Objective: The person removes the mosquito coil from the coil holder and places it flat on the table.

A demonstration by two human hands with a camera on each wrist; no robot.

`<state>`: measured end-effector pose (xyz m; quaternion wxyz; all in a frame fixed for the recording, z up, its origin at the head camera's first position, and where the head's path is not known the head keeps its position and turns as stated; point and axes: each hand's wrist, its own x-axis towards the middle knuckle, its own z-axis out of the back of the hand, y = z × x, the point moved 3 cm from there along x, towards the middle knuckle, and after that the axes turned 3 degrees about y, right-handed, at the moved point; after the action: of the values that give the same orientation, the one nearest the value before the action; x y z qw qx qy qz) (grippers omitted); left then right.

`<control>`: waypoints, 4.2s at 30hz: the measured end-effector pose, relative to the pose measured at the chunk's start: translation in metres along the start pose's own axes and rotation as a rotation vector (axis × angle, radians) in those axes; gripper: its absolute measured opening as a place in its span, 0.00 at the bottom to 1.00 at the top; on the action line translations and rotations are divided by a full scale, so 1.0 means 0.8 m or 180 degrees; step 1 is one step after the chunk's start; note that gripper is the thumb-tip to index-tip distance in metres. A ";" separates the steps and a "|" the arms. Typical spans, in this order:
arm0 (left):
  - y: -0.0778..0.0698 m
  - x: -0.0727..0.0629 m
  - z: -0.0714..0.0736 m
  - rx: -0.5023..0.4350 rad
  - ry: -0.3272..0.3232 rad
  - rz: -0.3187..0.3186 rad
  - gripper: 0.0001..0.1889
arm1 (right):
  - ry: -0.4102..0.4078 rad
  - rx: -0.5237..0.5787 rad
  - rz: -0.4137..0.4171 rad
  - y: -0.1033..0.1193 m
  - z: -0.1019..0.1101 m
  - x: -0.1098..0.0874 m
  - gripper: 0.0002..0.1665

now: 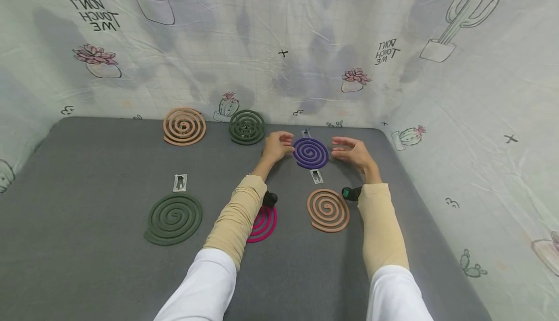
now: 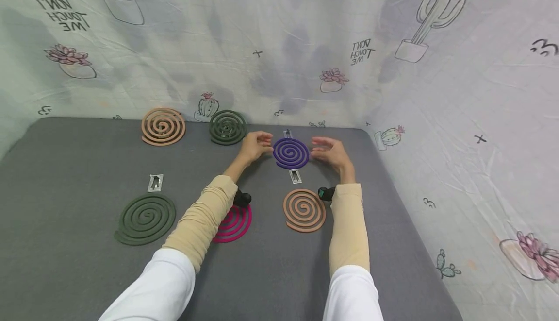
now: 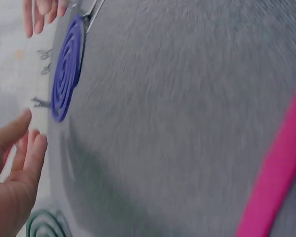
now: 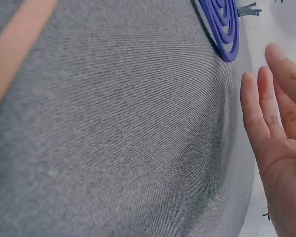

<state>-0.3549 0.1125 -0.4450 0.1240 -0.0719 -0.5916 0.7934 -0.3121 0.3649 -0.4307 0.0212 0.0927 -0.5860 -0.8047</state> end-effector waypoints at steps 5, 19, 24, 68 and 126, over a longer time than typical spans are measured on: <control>-0.018 -0.023 0.033 -0.0222 0.0134 -0.0150 0.21 | 0.0028 0.0177 0.0180 0.011 -0.008 -0.004 0.32; -0.002 -0.043 0.129 -0.0734 -0.0102 -0.0306 0.23 | 0.0129 0.0850 0.0609 0.040 -0.061 0.004 0.30; 0.017 -0.048 0.153 -0.0773 -0.0301 -0.0337 0.23 | 0.0232 0.1111 0.0699 0.042 -0.091 0.019 0.29; 0.052 -0.053 0.163 -0.0349 -0.1146 0.0511 0.22 | 0.0515 0.0869 0.0472 0.046 -0.214 0.119 0.30; 0.026 -0.054 0.186 0.0069 -0.0268 0.0245 0.22 | 0.0495 0.0230 0.0385 0.086 -0.187 0.089 0.33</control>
<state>-0.3546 -0.0422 -0.4234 0.0691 -0.0599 -0.5844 0.8063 -0.3610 0.1925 -0.4185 0.1118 0.1201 -0.6157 -0.7707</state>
